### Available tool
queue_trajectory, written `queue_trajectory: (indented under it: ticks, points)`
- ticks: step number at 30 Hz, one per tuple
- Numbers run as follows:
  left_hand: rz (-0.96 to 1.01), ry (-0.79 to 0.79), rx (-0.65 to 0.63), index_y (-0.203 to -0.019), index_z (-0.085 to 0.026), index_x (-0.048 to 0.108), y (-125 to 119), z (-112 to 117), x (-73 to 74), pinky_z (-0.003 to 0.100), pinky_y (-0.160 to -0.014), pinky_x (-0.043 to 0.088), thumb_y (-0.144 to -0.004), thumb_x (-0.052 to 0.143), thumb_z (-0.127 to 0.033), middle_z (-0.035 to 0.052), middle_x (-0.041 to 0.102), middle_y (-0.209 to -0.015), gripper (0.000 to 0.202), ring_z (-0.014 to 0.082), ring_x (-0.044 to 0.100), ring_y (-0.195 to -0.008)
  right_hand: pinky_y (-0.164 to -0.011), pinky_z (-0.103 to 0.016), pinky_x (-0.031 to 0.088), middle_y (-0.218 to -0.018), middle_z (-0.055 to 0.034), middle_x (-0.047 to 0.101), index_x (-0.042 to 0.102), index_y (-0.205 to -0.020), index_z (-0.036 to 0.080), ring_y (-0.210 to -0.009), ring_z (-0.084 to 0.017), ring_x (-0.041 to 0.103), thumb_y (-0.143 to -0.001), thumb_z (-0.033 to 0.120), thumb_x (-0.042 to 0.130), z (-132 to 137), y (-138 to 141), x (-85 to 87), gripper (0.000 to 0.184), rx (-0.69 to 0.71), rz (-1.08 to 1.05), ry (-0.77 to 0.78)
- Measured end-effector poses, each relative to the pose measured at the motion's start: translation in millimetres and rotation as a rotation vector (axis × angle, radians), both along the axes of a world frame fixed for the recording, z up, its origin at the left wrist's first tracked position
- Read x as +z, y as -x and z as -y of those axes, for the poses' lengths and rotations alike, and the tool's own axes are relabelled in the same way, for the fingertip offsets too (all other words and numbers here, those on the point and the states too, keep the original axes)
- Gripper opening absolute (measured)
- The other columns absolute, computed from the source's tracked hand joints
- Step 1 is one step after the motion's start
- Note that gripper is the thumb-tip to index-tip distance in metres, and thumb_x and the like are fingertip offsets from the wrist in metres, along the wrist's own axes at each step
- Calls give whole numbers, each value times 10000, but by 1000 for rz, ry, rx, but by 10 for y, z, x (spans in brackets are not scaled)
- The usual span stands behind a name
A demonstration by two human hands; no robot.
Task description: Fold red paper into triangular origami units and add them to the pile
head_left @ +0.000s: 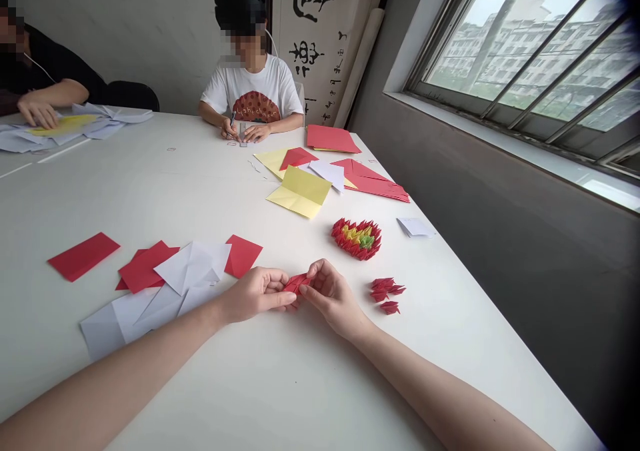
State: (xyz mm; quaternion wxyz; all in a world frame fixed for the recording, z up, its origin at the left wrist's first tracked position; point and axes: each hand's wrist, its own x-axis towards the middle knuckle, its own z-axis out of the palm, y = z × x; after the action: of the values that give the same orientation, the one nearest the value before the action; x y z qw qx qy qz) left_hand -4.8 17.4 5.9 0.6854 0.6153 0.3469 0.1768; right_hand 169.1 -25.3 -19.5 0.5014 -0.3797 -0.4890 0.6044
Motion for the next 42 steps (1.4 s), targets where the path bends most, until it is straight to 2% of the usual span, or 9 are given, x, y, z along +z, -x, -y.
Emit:
queue_trajectory:
  ticks: [7,14,18,24,28,31,34,38,42]
  points:
    - [20,-31,167,-700,-135,621,-14,6,-67,293,-650,541,-764,631,-351,52,679,-688,225,194,678,-695,-643,-285,467,-748,15,551,453,-979,220,-675,-129,550,-744,334,683,-29,-19,-5,348,-31,47,12]
    - [70,-89,134,-683,-139,634,-11,35,-62,280,-640,530,-774,619,-303,29,656,-661,188,176,658,-672,-571,-269,411,-668,-7,575,575,-703,157,-616,-129,516,-762,414,642,-30,-55,70,272,63,292,37]
    - [107,-129,100,-719,-129,634,-12,33,-79,296,-652,535,-793,598,-290,46,660,-685,181,180,649,-688,-601,-277,429,-649,-10,591,592,-687,155,-615,-134,531,-777,417,626,-28,-56,88,279,94,197,81]
    - [80,-105,120,-740,-120,626,-11,10,-69,296,-647,538,-804,588,-299,48,650,-696,193,172,648,-670,-652,-298,459,-731,-51,621,616,-767,139,-658,-152,581,-873,425,478,-31,-55,65,334,69,53,108]
    - [3,-104,91,-713,-128,607,-20,23,-82,303,-631,543,-799,593,-322,36,637,-668,212,170,647,-635,-583,-277,459,-802,-40,632,591,-975,190,-662,-151,596,-878,420,469,-11,-49,75,277,2,73,109]
    - [4,-97,78,-759,-128,621,-24,34,-73,295,-672,540,-794,599,-320,55,663,-757,196,173,653,-701,-522,-251,439,-747,-31,627,612,-913,178,-604,-132,569,-832,396,562,-8,-41,65,237,19,179,41]
    - [27,-56,77,-829,-138,614,-16,23,-25,299,-726,528,-773,628,-326,62,673,-829,197,186,657,-778,-599,-277,478,-790,-45,629,632,-828,165,-663,-138,576,-820,369,587,-16,-46,32,209,-9,208,-59]
    - [-35,25,85,-828,-139,611,-16,-20,44,302,-662,516,-828,500,-477,53,655,-761,355,200,672,-718,-739,-321,498,-900,-67,621,646,-839,185,-844,-174,583,-827,332,588,-14,-71,-1,158,-70,282,-215]
    - [-114,74,64,-773,-131,628,-20,-54,50,261,-592,480,-825,489,-493,56,661,-679,392,191,668,-659,-730,-318,527,-952,-79,596,655,-870,211,-911,-185,576,-855,275,551,3,-83,3,123,-34,331,-335]
